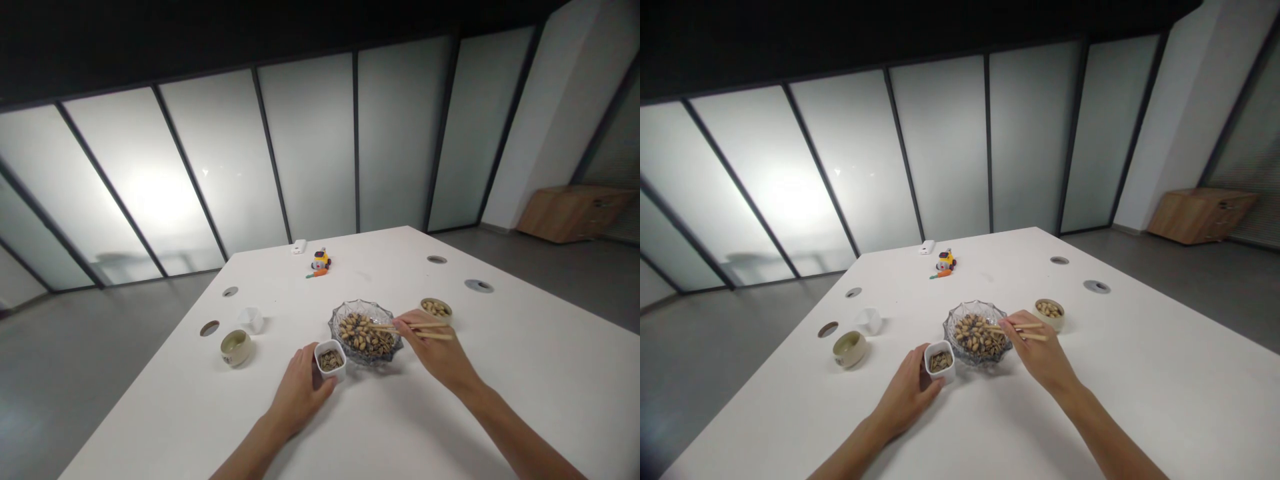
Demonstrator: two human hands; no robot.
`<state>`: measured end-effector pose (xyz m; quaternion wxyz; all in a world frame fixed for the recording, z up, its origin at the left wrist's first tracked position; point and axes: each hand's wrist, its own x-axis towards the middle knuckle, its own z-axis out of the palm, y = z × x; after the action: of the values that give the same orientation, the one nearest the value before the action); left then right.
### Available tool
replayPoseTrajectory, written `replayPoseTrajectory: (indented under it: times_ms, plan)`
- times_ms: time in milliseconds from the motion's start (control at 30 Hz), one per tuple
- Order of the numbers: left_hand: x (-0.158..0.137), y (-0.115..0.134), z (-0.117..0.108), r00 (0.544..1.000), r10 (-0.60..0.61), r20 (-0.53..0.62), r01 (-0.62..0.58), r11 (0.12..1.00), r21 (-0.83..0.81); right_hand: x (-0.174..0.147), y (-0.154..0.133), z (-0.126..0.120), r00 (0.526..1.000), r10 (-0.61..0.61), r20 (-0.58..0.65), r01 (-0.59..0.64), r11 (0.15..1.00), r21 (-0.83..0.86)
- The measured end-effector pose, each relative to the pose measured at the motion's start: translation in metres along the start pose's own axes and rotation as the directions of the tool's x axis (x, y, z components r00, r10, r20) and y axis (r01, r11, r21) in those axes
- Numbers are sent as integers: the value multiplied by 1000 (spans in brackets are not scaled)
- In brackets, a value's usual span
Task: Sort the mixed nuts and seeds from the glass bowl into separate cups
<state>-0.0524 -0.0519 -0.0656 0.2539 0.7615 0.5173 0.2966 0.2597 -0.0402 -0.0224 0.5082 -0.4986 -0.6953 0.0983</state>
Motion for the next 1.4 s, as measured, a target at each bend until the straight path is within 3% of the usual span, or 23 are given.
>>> replayPoseTrajectory:
  times_ms: [367, 467, 567, 667, 867, 1067, 1233, 1400]
  plan:
    - [0, 1, 0, 1000, -1, 2, 1, 1000, -1, 4, -7, -6, 992, 15, -127, -17, 1000, -14]
    - [0, 2, -1, 1000, -3, -4, 3, 1000, -1, 2, -14, -4, 986, 99, -132, -84, 990, 113]
    - [0, 3, -1, 1000, -3, -6, 3, 1000, 2, -2, -22, 0, 991, 124, -52, -109, 967, 230]
    - [-1, 3, -1, 1000, -6, -10, 6, 1000, 6, -2, -25, -3, 995, 89, -41, -81, 984, 161]
    - [0, 1, -1, 1000, 5, 1, -5, 1000, -4, 9, -14, -24, 977, -23, -210, 7, 997, -77]
    - [-1, 0, 0, 1000, 2, 4, -2, 1000, -5, 9, -7, -22, 989, -100, -110, 87, 989, -123]
    - [-1, 0, 0, 1000, 13, -6, -13, 1000, -6, 6, -5, -18, 997, -73, 7, 73, 993, -96]
    - [-1, -1, 0, 1000, 21, -14, -21, 1000, -13, 5, -3, -18, 997, -70, 35, 72, 995, -71]
